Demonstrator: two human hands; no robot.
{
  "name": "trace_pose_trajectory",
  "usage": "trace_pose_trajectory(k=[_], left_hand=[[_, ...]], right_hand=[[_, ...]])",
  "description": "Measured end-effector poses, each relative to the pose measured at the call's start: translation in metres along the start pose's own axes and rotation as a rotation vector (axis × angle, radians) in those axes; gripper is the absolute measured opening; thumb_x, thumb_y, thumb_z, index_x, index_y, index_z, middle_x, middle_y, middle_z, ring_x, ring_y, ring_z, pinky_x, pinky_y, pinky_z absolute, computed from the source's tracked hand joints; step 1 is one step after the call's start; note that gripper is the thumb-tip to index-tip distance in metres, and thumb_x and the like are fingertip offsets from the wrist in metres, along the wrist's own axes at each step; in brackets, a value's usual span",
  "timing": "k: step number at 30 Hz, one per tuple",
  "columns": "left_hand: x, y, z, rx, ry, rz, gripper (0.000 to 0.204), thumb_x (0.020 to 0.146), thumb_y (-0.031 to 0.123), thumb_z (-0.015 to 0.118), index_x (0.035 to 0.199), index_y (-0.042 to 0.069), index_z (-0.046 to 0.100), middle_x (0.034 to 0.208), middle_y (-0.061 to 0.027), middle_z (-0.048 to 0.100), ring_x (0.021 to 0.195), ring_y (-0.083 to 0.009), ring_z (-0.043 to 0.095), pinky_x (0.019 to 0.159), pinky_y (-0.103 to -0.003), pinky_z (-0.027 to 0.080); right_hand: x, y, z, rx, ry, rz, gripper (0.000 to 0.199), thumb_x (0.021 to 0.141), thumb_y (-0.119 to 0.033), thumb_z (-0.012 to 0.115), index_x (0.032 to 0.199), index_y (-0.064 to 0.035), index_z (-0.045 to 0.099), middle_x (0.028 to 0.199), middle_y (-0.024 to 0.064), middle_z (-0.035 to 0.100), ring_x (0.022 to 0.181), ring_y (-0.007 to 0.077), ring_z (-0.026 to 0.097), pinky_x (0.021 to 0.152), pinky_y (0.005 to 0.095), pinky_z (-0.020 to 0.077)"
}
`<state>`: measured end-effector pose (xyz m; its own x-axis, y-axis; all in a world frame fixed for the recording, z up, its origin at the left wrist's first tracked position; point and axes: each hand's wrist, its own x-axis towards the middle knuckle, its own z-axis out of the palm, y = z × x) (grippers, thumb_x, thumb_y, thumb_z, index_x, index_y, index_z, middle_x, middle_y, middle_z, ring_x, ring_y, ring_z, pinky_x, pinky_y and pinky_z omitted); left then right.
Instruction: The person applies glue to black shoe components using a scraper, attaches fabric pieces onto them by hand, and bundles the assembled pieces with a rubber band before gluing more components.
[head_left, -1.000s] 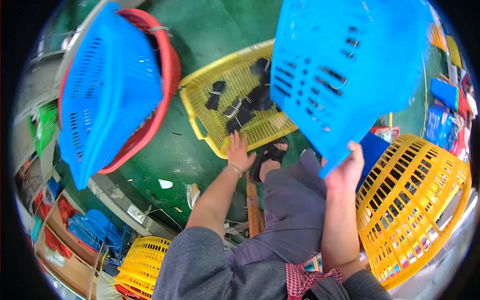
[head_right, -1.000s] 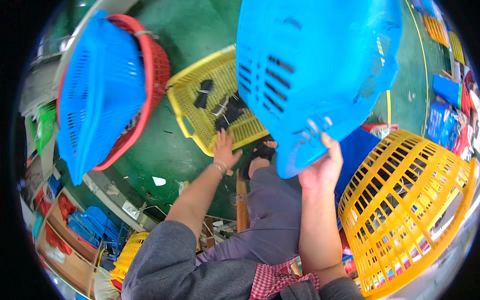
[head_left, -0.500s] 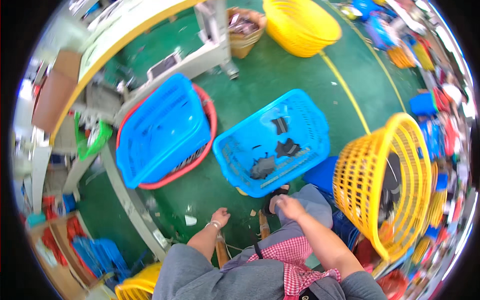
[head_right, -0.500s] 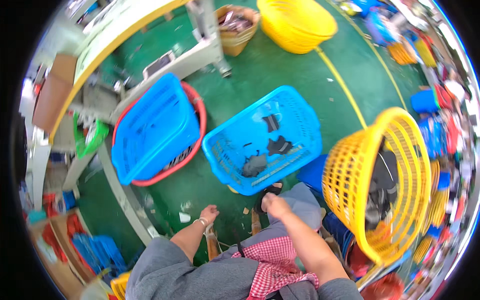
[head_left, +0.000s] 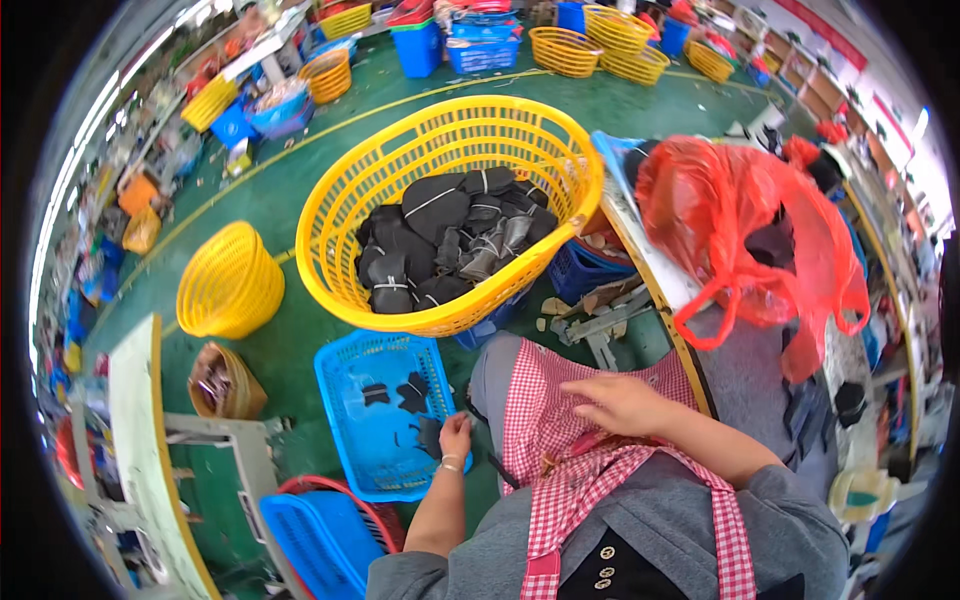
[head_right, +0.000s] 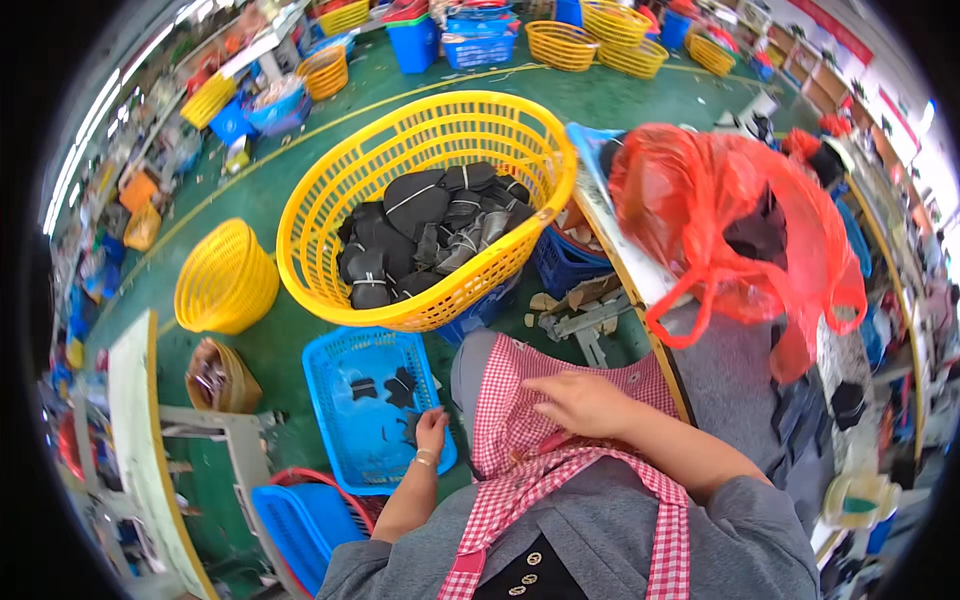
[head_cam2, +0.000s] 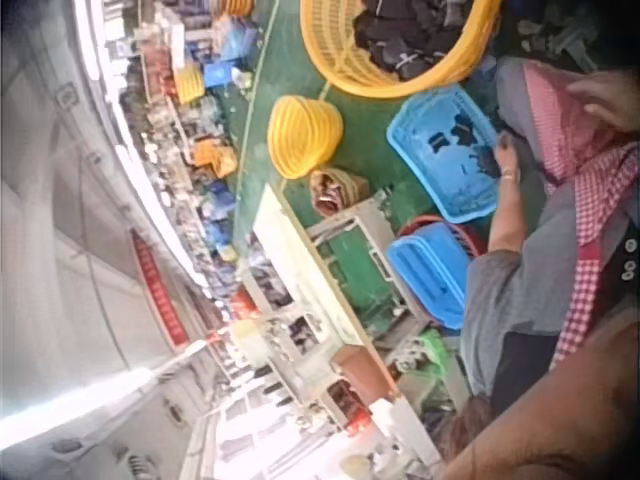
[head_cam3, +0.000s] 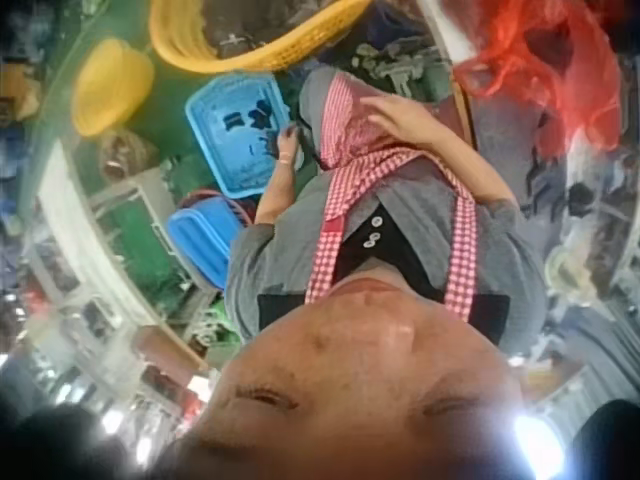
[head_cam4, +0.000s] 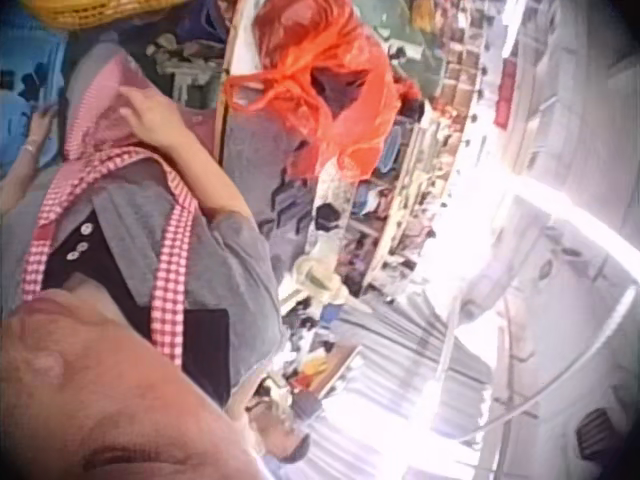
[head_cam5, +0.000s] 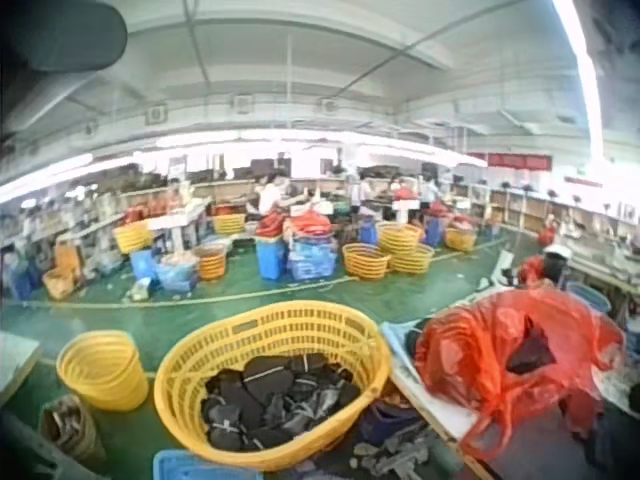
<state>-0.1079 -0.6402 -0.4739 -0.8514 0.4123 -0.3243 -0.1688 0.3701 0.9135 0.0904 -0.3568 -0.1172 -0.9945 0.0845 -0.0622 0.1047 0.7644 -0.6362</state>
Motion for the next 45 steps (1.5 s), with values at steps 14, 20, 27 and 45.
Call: trace_pose_trajectory(k=[14,20,27,45], left_hand=[[-0.037,0.316,0.229,0.396,-1.344,1.105,0.016,0.084,-0.005,0.072,0.098,0.001,0.071,0.083,-0.0118,0.067,0.072,-0.0205,0.061,0.068,-0.031,0.05],[-0.22,0.399,0.318,0.045,-1.66,1.475,0.014,0.084,0.0,0.073,0.098,0.003,0.071,0.086,-0.0101,0.069,0.077,-0.0284,0.064,0.071,-0.038,0.052],[-0.295,0.387,0.36,0.282,-1.886,1.652,0.018,0.084,0.0,0.07,0.102,0.003,0.07,0.079,-0.0075,0.06,0.065,-0.019,0.057,0.061,-0.031,0.047],[-0.184,0.365,0.423,0.72,-1.845,1.125,0.041,0.083,-0.005,0.074,0.121,0.003,0.06,0.084,-0.0015,0.056,0.072,-0.0095,0.052,0.072,-0.023,0.045]], right_hand=[[-0.237,-0.034,0.025,0.31,0.69,0.622,0.043,0.101,-0.031,0.061,0.138,-0.0093,0.058,0.115,0.0201,0.071,0.105,0.0377,0.069,0.089,0.0466,0.0557],[-0.316,-0.106,0.145,0.386,1.471,1.025,0.035,0.098,-0.024,0.063,0.129,-0.01,0.062,0.105,0.0165,0.073,0.096,0.0357,0.071,0.082,0.0447,0.0564],[-0.309,-0.147,0.224,0.228,1.465,1.514,0.029,0.099,-0.027,0.061,0.125,-0.0143,0.065,0.11,0.0141,0.071,0.099,0.0343,0.07,0.083,0.0459,0.0575],[-0.415,-0.183,0.308,0.065,2.254,1.781,0.024,0.09,-0.006,0.067,0.114,-0.0067,0.067,0.106,0.0116,0.069,0.097,0.0315,0.068,0.083,0.04,0.0567]])
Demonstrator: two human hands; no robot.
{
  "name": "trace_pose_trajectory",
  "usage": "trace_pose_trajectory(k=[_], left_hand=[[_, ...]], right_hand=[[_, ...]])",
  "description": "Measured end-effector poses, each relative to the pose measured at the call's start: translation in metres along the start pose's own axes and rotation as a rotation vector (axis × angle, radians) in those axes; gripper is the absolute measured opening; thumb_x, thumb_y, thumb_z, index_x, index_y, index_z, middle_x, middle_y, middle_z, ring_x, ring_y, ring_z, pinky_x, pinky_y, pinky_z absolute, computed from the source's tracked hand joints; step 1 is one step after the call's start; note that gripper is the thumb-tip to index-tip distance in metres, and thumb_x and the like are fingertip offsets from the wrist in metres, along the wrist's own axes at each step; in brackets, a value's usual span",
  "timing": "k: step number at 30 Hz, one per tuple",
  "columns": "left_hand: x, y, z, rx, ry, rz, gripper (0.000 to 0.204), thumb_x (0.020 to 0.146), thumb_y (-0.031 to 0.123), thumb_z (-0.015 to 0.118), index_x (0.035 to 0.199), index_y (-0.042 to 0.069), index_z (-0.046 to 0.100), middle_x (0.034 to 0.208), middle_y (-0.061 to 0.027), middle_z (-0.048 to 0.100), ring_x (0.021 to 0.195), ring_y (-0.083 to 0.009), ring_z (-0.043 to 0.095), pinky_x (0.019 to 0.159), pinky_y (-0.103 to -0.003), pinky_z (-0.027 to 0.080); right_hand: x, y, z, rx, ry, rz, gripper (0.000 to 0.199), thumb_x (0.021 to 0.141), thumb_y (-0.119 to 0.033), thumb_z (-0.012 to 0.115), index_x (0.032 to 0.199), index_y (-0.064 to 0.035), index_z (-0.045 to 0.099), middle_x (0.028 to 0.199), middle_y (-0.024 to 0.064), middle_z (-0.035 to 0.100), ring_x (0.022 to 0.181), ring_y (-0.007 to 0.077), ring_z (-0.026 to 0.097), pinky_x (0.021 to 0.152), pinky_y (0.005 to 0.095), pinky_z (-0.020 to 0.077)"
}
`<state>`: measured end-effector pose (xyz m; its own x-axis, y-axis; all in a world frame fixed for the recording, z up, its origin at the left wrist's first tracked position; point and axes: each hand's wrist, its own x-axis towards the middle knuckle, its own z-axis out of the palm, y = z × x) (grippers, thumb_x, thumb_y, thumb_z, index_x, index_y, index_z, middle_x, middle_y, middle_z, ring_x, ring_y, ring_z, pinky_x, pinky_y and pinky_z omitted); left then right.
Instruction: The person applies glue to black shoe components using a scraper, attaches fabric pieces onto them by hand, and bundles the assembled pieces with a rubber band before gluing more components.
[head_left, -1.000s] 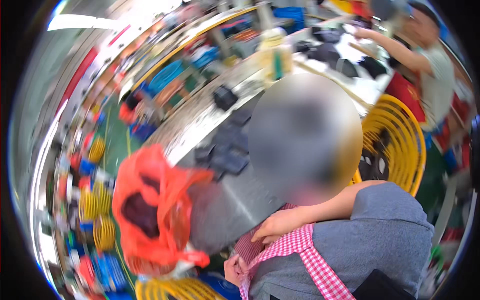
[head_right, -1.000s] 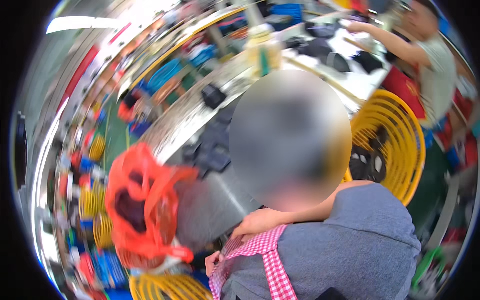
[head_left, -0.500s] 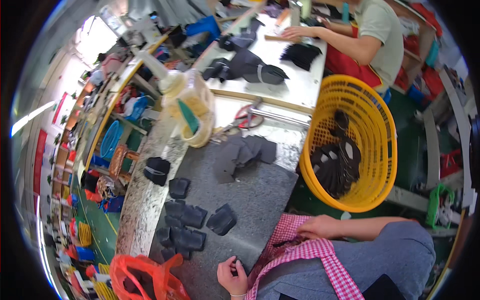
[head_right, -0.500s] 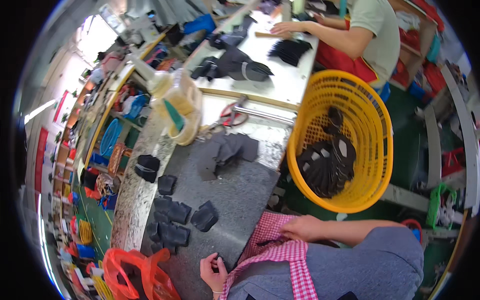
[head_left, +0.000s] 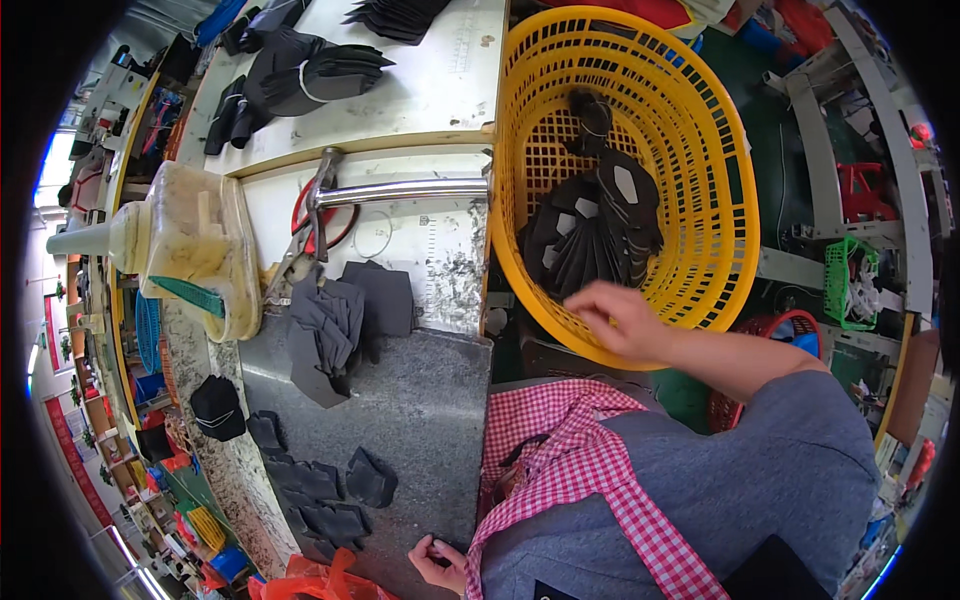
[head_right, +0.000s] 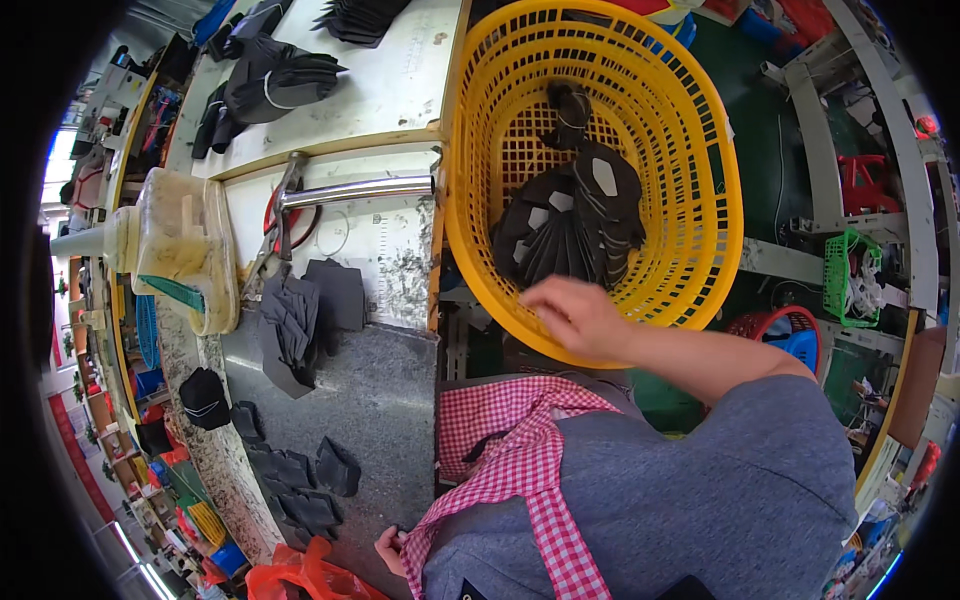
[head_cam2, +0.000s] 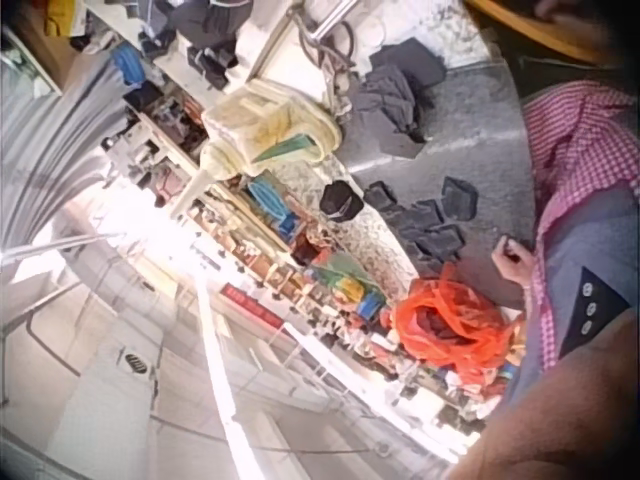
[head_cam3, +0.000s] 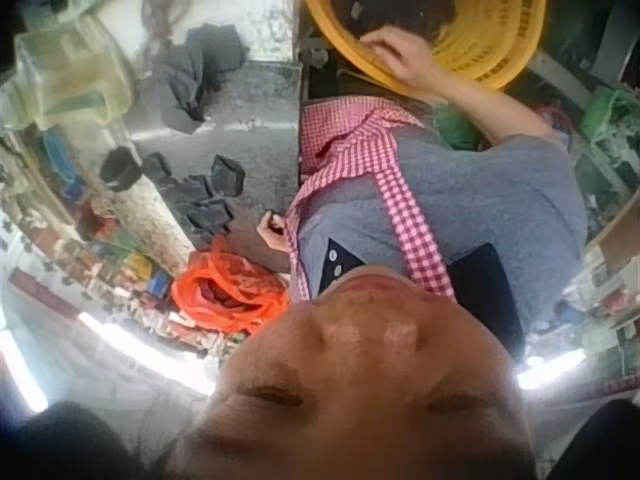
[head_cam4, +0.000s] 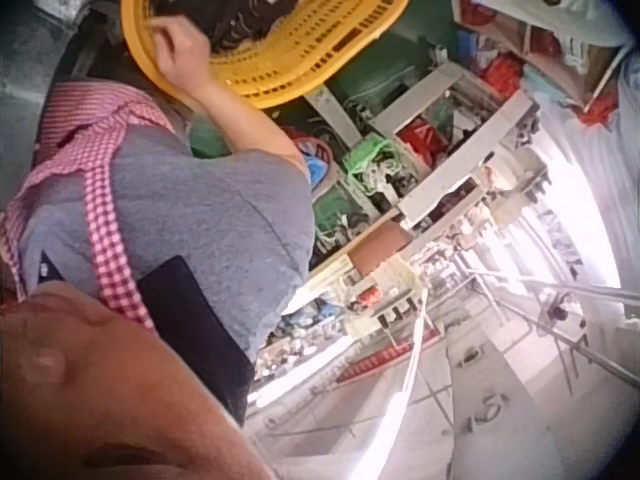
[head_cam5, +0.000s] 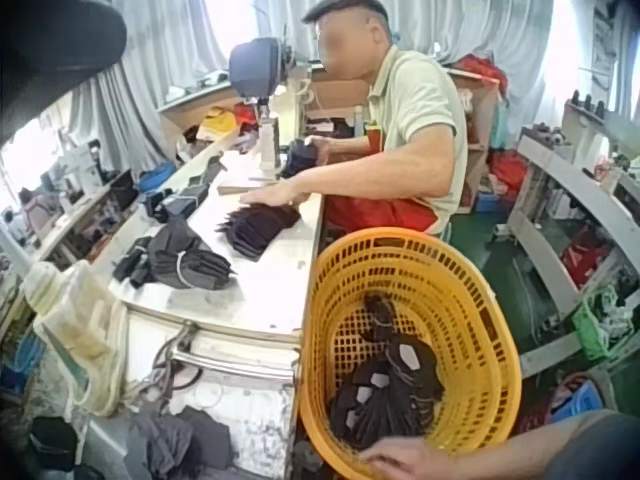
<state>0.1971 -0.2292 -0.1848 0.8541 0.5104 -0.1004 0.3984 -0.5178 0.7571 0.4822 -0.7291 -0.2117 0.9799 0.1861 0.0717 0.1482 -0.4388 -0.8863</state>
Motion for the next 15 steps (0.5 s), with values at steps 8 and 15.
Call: trace_pose_trajectory(k=[8,15], left_hand=[[-0.013,0.088,0.034,0.288,0.258,0.137,0.014,0.088,0.003,0.067,0.102,0.003,0.063,0.08,-0.0006,0.053,0.072,-0.011,0.051,0.064,-0.026,0.039],[-0.008,0.138,0.048,0.39,0.231,0.154,0.011,0.094,0.008,0.065,0.103,0.002,0.066,0.082,-0.0079,0.055,0.064,-0.0214,0.05,0.058,-0.033,0.041]], right_hand=[[0.032,0.077,0.015,-0.305,-0.225,0.193,0.059,0.091,-0.022,0.071,0.143,-0.0084,0.048,0.149,0.0181,0.047,0.143,0.0434,0.035,0.111,0.0604,0.0375],[0.02,0.123,0.061,-0.501,-0.552,0.637,0.105,0.09,-0.039,0.073,0.166,-0.0209,0.003,0.171,0.0138,-0.016,0.153,0.0553,-0.009,0.104,0.0815,0.034]])
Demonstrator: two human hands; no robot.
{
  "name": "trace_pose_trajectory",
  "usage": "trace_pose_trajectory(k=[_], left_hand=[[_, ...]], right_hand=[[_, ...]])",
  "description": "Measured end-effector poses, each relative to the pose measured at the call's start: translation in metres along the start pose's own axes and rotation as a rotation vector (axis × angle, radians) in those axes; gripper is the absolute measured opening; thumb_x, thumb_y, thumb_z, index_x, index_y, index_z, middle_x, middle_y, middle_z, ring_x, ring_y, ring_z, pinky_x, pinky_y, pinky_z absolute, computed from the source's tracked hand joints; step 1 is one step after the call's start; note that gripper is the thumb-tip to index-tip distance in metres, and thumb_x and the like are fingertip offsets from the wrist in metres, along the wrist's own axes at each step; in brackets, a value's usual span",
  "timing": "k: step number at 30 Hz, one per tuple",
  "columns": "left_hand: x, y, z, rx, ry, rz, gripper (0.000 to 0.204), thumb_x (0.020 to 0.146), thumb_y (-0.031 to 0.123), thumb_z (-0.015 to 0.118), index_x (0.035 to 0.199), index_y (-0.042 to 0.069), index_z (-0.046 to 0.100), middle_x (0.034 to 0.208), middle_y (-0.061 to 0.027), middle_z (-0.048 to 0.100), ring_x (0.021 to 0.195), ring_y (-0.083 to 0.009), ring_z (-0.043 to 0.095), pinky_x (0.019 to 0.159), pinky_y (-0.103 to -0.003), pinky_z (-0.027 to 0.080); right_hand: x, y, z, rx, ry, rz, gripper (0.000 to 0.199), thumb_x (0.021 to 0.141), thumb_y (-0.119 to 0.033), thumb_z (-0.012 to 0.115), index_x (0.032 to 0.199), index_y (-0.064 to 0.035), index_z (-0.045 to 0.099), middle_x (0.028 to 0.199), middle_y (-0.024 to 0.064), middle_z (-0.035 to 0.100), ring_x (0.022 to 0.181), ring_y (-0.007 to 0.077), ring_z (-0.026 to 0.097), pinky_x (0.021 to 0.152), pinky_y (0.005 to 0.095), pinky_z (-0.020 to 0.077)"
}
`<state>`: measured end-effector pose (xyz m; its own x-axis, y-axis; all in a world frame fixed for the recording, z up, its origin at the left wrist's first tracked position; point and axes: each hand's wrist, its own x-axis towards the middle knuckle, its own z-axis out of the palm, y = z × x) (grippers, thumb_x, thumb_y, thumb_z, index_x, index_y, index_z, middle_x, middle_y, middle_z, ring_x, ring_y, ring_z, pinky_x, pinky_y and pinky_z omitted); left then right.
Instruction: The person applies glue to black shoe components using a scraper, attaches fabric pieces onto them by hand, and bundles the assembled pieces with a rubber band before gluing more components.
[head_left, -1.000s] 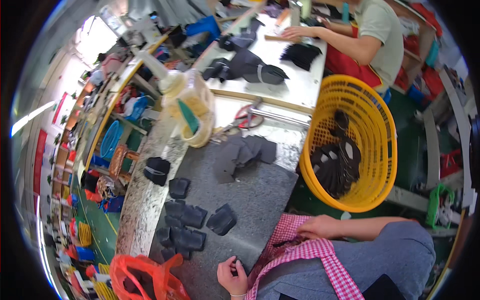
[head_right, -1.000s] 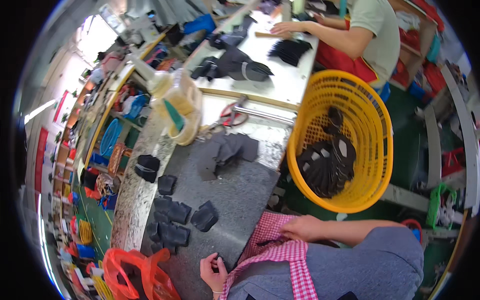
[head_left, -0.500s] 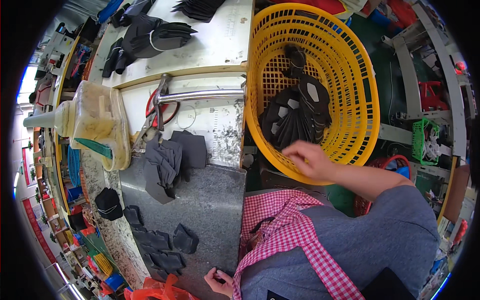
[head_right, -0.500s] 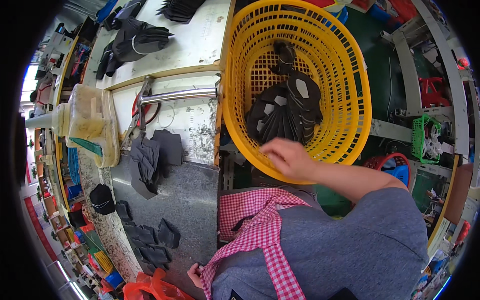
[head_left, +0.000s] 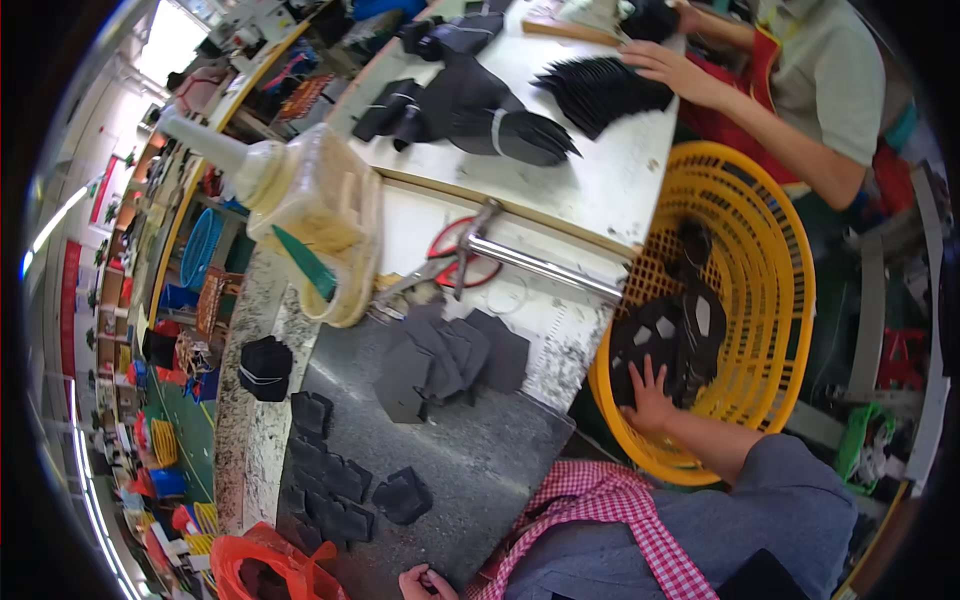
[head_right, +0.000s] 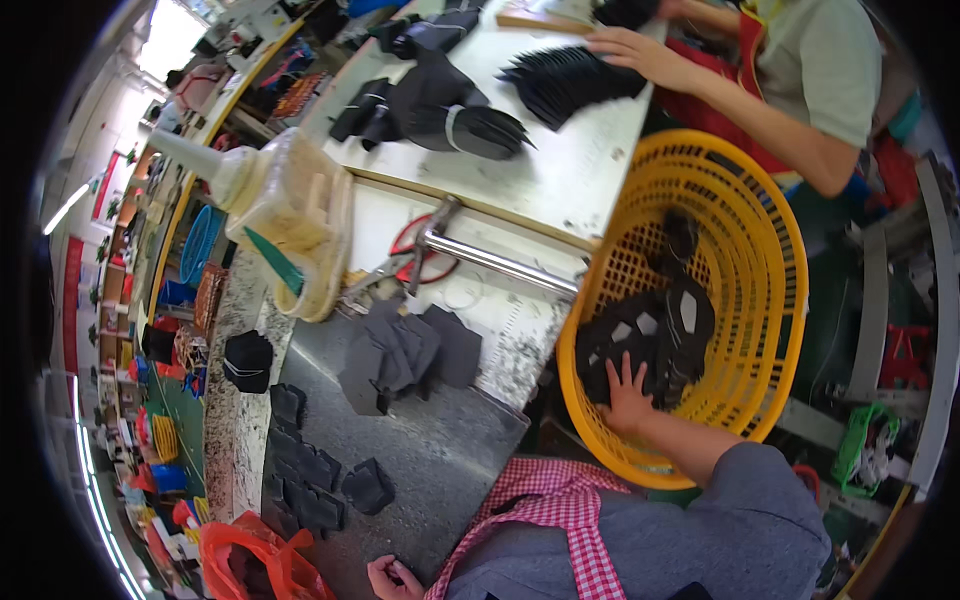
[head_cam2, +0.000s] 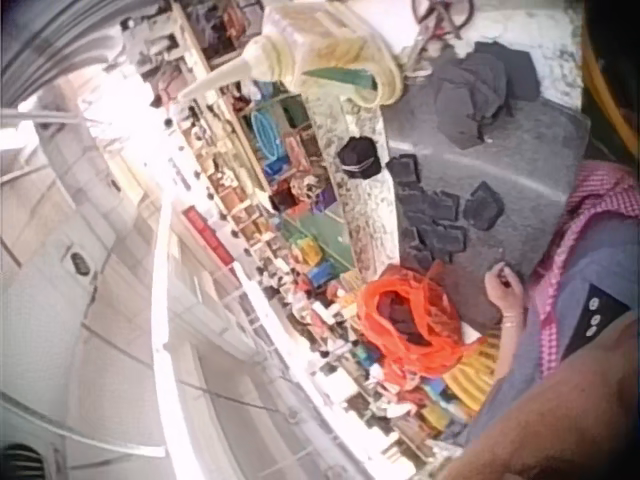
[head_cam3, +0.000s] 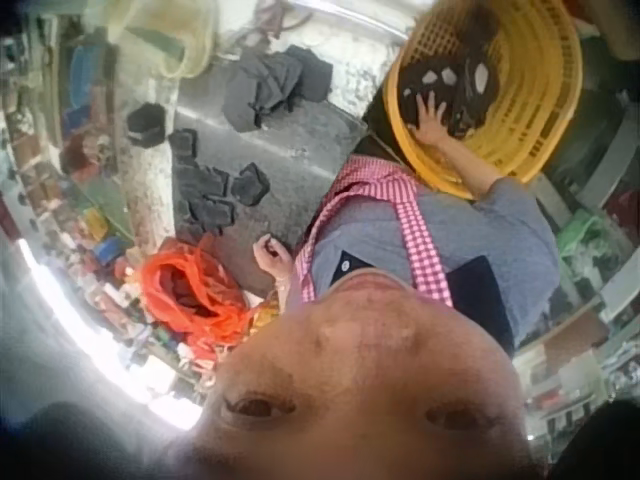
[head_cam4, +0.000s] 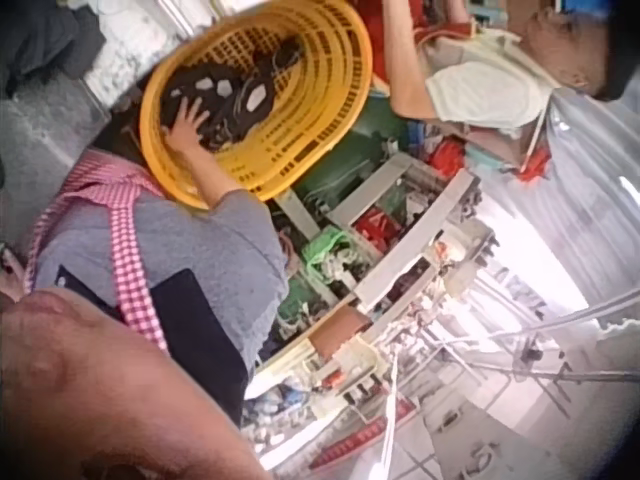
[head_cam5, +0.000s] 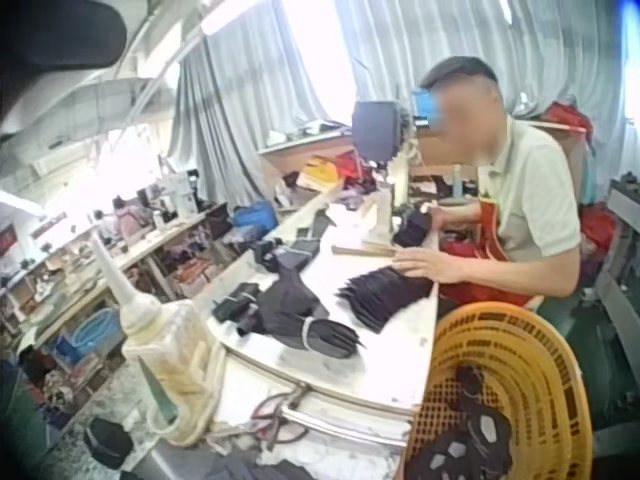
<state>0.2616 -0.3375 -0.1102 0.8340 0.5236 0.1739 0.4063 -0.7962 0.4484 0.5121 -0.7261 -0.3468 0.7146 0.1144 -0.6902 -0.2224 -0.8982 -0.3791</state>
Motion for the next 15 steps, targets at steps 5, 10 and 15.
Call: trace_pose_trajectory(k=[5,10,15], left_hand=[[0.008,0.012,-0.004,-0.016,-0.018,0.02,0.01,0.093,0.008,0.064,0.101,0.003,0.066,0.077,-0.0093,0.053,0.064,-0.024,0.051,0.058,-0.035,0.042],[0.01,0.012,-0.004,-0.011,-0.01,0.002,0.01,0.088,0.007,0.065,0.098,0.004,0.065,0.073,-0.0088,0.049,0.062,-0.0255,0.05,0.058,-0.038,0.041],[0.014,0.013,-0.004,-0.014,-0.022,0.005,0.01,0.088,0.007,0.065,0.098,0.004,0.065,0.072,-0.009,0.049,0.063,-0.0261,0.05,0.059,-0.039,0.041]], right_hand=[[0.008,-0.014,0.004,-0.119,0.008,0.092,0.109,0.087,-0.036,0.075,0.165,-0.0195,0.002,0.17,0.017,-0.019,0.151,0.0592,-0.01,0.101,0.0819,0.0378],[0.003,-0.026,-0.009,-0.111,-0.013,0.106,0.107,0.087,-0.034,0.074,0.166,-0.0198,0.003,0.17,0.0151,-0.018,0.152,0.0566,-0.011,0.104,0.0802,0.0365],[0.003,-0.027,-0.011,-0.104,-0.013,0.13,0.107,0.087,-0.036,0.073,0.166,-0.0216,0.003,0.17,0.0143,-0.019,0.152,0.056,-0.011,0.104,0.0802,0.0359]])
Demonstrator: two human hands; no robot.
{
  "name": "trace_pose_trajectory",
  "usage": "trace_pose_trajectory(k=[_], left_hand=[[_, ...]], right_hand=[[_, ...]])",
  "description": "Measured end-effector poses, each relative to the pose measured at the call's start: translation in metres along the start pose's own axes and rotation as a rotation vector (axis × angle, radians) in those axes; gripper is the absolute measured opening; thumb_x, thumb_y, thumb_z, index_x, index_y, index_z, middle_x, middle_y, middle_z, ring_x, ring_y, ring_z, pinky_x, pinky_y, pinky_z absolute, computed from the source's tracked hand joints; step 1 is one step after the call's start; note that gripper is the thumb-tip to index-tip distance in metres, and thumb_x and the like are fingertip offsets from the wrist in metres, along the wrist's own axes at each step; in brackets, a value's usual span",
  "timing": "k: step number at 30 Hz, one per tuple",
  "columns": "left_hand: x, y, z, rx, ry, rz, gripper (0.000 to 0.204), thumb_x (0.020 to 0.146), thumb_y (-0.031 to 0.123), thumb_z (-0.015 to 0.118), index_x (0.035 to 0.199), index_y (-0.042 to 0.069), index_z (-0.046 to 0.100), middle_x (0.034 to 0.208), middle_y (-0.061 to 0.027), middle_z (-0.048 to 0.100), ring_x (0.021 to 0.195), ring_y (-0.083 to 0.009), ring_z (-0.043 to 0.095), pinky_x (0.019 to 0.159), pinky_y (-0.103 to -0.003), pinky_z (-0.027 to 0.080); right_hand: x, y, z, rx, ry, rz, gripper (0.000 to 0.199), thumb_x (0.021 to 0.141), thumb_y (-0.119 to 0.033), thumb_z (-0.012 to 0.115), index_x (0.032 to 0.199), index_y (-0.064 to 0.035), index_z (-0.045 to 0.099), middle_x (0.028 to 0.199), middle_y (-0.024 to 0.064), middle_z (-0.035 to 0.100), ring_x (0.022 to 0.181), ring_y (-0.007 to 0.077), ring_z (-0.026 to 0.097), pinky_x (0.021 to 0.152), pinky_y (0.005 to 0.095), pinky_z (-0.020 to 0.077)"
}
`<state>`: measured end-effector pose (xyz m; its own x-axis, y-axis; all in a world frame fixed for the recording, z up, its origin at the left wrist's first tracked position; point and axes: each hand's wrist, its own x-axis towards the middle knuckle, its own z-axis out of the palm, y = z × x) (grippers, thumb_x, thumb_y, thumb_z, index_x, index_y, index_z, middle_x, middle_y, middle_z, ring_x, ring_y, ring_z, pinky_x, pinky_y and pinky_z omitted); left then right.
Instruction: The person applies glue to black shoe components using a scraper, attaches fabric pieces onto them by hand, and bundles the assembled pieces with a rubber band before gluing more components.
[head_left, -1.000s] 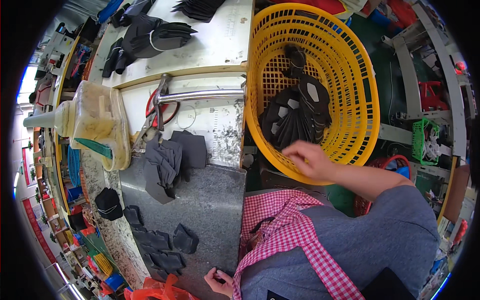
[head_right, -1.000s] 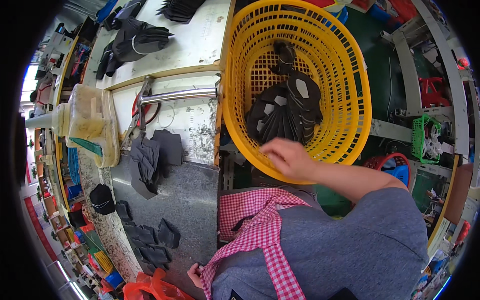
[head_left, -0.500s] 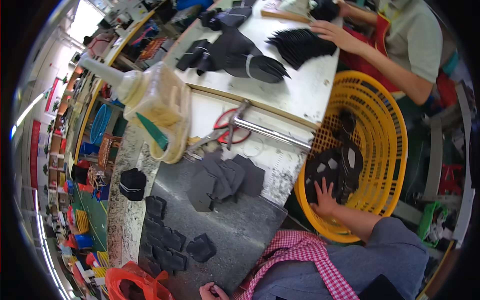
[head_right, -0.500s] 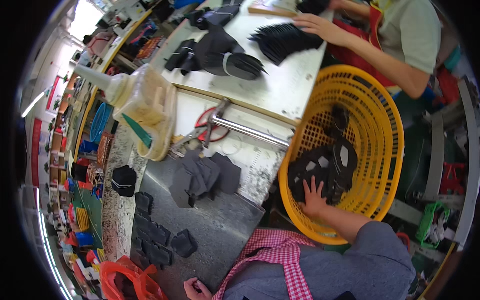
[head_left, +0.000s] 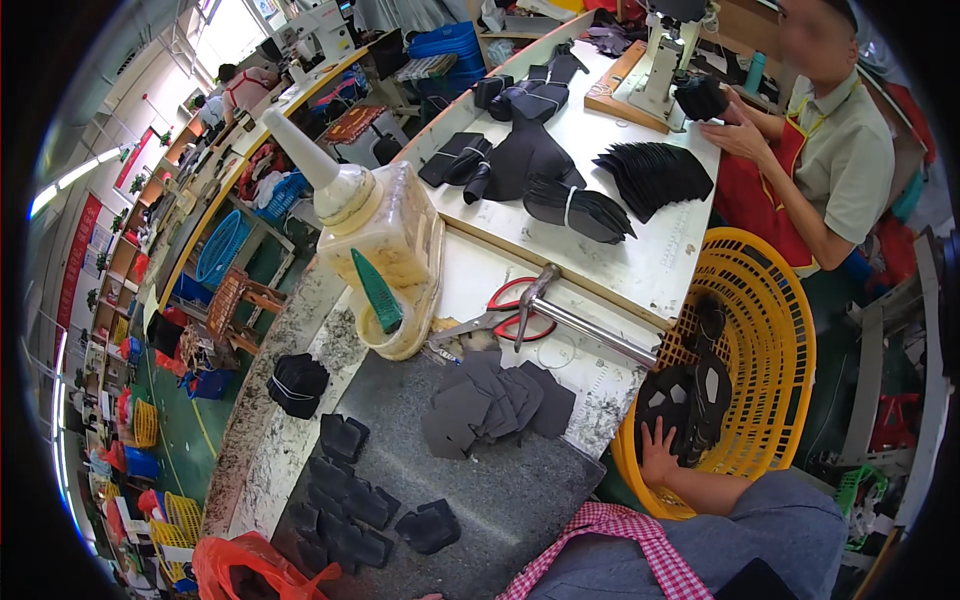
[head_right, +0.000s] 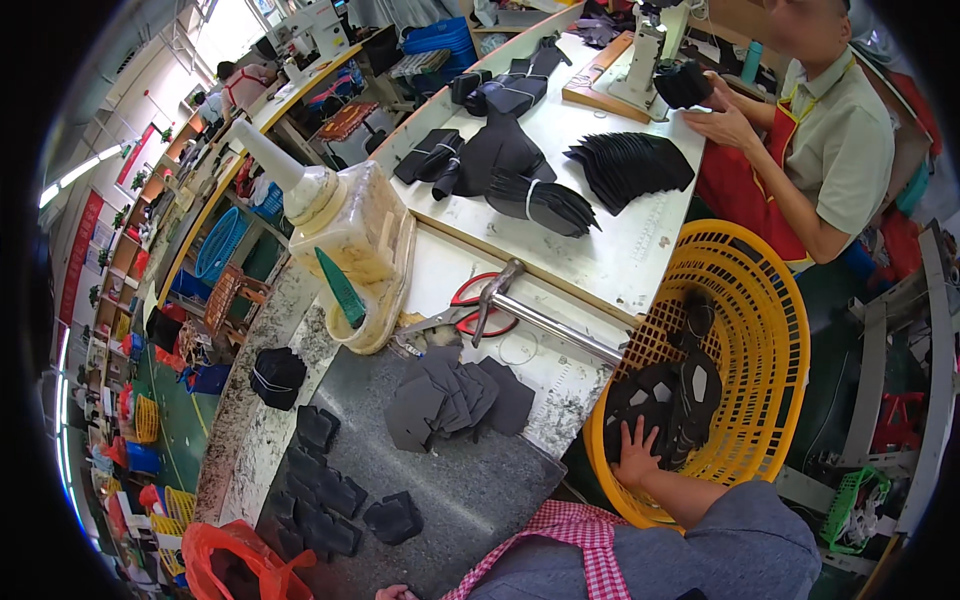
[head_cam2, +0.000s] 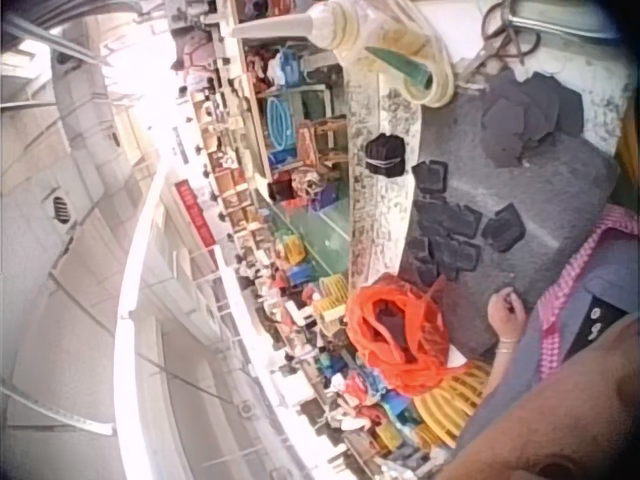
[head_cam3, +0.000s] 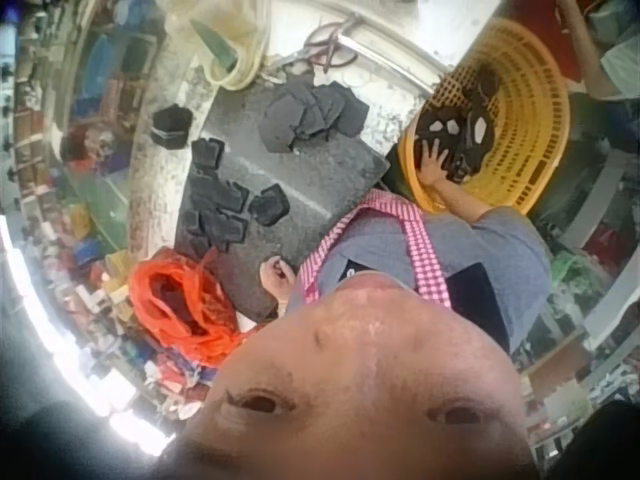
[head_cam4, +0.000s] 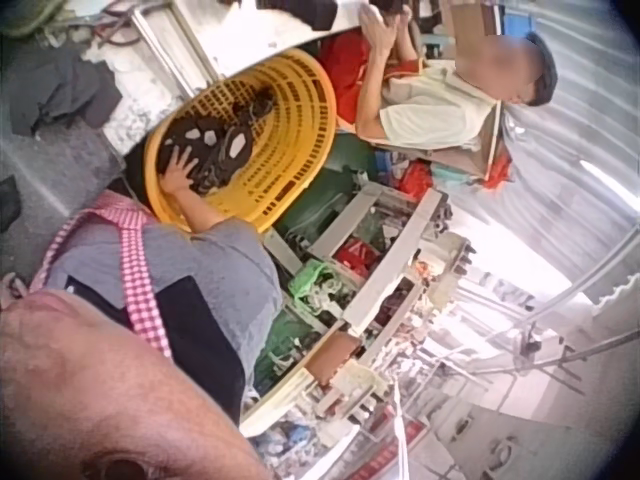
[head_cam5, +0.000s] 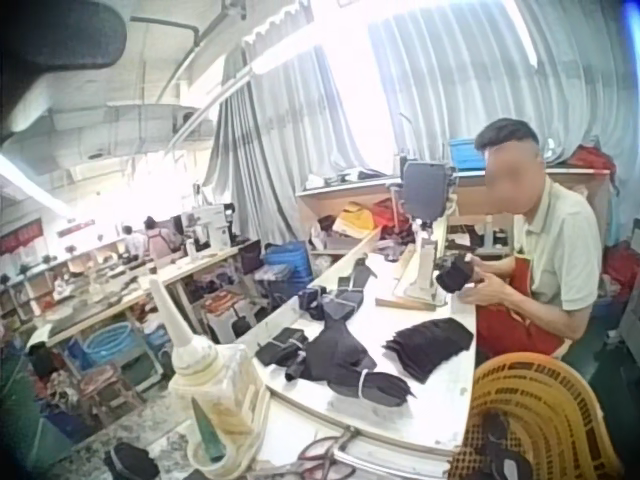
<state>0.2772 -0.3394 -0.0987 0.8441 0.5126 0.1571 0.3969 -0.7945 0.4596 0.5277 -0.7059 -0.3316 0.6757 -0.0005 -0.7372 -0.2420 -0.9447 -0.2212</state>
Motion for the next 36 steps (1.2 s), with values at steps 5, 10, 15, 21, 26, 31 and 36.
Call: trace_pose_trajectory(k=[5,10,15,21,26,31,36], left_hand=[[-0.001,0.002,-0.005,0.019,-0.026,-0.018,0.01,0.088,0.008,0.065,0.097,0.006,0.065,0.071,-0.0095,0.048,0.063,-0.028,0.051,0.06,-0.04,0.042],[-0.001,-0.003,-0.007,0.081,0.006,0.087,0.011,0.088,0.009,0.065,0.099,0.007,0.065,0.073,-0.0105,0.05,0.066,-0.0301,0.053,0.063,-0.043,0.043],[0.005,-0.013,0.004,0.008,0.0,0.067,0.013,0.079,0.005,0.067,0.091,0.008,0.063,0.077,-0.0106,0.058,0.071,-0.0326,0.059,0.066,-0.043,0.047],[0.005,-0.012,-0.004,-0.036,0.073,0.056,0.014,0.078,0.003,0.067,0.09,0.007,0.064,0.074,-0.0082,0.056,0.065,-0.0283,0.057,0.062,-0.039,0.044],[0.0,-0.035,-0.01,-0.243,0.138,0.052,0.013,0.081,0.004,0.069,0.094,0.007,0.068,0.087,-0.0091,0.067,0.077,-0.0279,0.065,0.07,-0.038,0.052],[0.012,-0.095,-0.064,0.114,0.28,0.039,0.014,0.084,0.006,0.068,0.098,0.008,0.069,0.096,-0.0116,0.069,0.093,-0.0329,0.064,0.085,-0.044,0.049],[-0.014,-0.241,-0.118,0.823,0.217,-0.306,0.048,0.095,0.038,0.062,0.128,0.004,0.062,0.137,-0.0236,0.056,0.128,-0.044,0.049,0.105,-0.063,0.034]], right_hand=[[0.008,0.009,0.011,-0.038,-0.022,-0.001,0.109,0.086,-0.04,0.074,0.166,-0.0234,0.001,0.17,0.0135,-0.02,0.152,0.0554,-0.011,0.103,0.0803,0.0371],[0.076,0.067,0.082,-0.418,0.112,-0.18,0.109,0.087,-0.051,0.069,0.166,-0.0235,-0.001,0.17,0.0154,-0.022,0.151,0.0586,-0.01,0.097,0.0816,0.0404],[0.067,0.059,0.065,-0.847,-0.035,-0.304,0.072,0.1,-0.043,0.049,0.164,-0.0196,0.025,0.171,0.0181,-0.008,0.147,0.0651,-0.013,0.105,0.087,0.0127],[0.122,0.119,0.074,-0.482,-0.167,-0.39,0.064,0.1,-0.036,0.054,0.159,-0.0175,0.035,0.166,0.0146,0.023,0.151,0.051,0.005,0.118,0.0679,0.0199],[0.198,0.182,0.011,0.33,-0.194,-0.482,0.061,0.097,-0.031,0.06,0.153,-0.0136,0.043,0.159,0.0161,0.04,0.149,0.0403,0.029,0.118,0.0546,0.0316],[0.078,0.088,-0.053,0.064,0.591,-0.323,0.037,0.088,-0.015,0.072,0.122,-0.0046,0.06,0.109,0.0185,0.07,0.105,0.0372,0.067,0.087,0.043,0.0516],[-0.018,-0.028,-0.143,0.792,1.061,-0.861,0.021,0.103,-0.006,0.059,0.122,-0.0018,0.054,0.11,0.0034,0.055,0.099,0.0118,0.054,0.09,0.0265,0.0451]])
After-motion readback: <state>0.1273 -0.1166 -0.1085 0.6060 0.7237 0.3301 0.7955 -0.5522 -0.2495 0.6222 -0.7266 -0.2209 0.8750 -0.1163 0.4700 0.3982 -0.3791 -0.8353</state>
